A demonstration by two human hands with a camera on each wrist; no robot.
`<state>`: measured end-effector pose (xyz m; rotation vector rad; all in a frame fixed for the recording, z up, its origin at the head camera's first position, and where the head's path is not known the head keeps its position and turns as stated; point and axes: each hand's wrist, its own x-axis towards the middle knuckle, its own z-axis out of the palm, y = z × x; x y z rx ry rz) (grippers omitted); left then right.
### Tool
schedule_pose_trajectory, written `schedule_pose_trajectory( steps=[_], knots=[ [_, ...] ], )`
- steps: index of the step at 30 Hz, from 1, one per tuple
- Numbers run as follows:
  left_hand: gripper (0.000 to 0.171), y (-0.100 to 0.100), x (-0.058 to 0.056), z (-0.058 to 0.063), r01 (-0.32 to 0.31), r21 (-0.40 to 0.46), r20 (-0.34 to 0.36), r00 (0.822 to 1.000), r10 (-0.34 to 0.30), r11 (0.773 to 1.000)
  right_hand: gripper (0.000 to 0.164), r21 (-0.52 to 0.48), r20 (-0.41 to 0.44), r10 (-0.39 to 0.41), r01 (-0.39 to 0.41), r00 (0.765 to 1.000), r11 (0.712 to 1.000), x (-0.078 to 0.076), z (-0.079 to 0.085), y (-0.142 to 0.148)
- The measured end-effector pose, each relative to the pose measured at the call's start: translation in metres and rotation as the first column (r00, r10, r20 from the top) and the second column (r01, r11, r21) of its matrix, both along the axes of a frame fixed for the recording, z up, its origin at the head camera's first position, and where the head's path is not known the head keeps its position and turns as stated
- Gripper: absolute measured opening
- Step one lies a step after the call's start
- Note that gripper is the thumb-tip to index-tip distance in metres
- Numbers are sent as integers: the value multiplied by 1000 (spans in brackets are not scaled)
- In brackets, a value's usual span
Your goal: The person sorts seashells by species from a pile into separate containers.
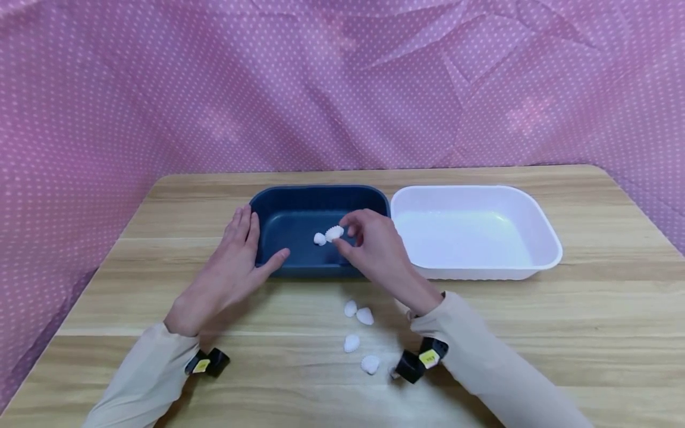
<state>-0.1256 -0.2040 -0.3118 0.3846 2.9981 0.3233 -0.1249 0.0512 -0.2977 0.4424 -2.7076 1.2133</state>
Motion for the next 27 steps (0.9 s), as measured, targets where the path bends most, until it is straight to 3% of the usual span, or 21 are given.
schedule_pose_trajectory(
  steps=[7, 13, 17, 27],
  knots=[
    [103, 0, 0, 0, -1, 2, 7, 1000, 1, 1000, 24, 138, 221, -100, 71, 970, 988, -24, 0, -14],
    [103, 0, 0, 1, 2, 8, 3, 1000, -3, 1000, 18, 266, 314, -137, 51, 940, 963, -44, -3, -20],
    [103, 0, 0, 1, 0, 9, 0, 1000, 0, 1000, 15, 295, 387, -137, 18, 912, 955, -52, -5, -23],
    [104, 1, 0, 0, -5, 5, -4, 1000, 5, 1000, 15, 345, 420, -110, -47, 901, 937, -60, -11, -23]
  ],
)
